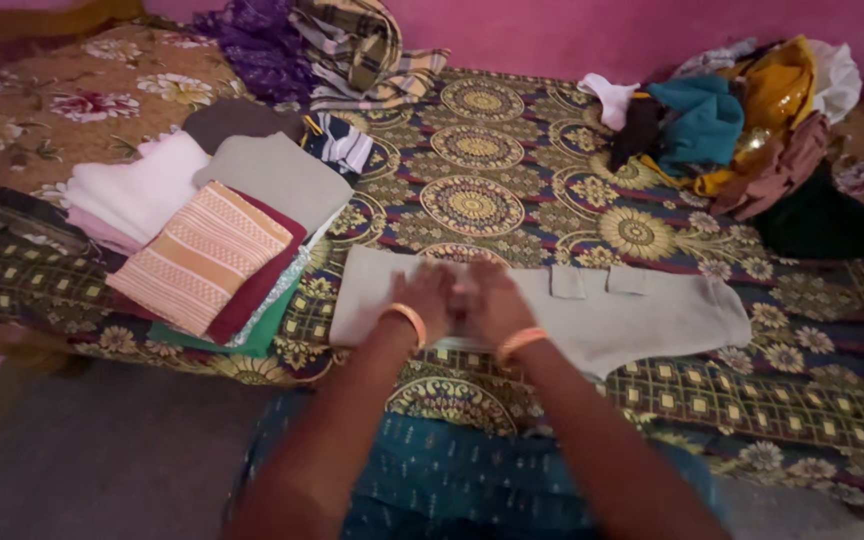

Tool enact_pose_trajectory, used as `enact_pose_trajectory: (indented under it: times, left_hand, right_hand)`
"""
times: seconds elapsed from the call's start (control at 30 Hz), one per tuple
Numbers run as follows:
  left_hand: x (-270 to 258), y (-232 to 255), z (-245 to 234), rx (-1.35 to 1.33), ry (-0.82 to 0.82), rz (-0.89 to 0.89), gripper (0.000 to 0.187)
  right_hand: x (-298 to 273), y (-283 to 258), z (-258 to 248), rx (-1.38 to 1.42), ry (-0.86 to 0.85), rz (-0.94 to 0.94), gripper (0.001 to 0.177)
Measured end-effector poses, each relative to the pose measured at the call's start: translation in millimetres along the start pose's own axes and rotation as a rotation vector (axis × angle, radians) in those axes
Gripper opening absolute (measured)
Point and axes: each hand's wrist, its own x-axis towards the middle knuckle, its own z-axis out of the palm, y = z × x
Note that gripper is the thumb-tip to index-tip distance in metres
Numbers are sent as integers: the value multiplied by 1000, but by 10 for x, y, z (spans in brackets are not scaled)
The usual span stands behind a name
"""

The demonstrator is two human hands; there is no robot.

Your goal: The person smooths and folds a pair of grey pants and a pink shirt on a bed, placing the folded pants onto a stack of folded items.

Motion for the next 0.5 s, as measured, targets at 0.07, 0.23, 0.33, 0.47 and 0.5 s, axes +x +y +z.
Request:
enact_pose_trajectory:
  times: [0.07, 0.23, 0.33, 0.47, 0.5]
  left_hand:
    - [-48, -29, 8, 61, -62, 11, 81]
    - [-324, -131, -245, -21, -58, -95, 91]
    - [-395, -214, -380, -78, -50, -150, 98]
    - [-381, -436, -361, -84, -21, -208, 98]
    - [-373, -485, -342, -81, -18, -218, 98]
  right_hand:
    - [99, -189, 214, -27, -129, 84, 71]
    - [54, -149, 194, -198, -482, 230, 91]
    - [-39, -87, 17, -227, -507, 216, 98]
    - [-171, 52, -422, -409, -589, 246, 97]
    - [-197, 71, -510, -430, -550, 196, 96]
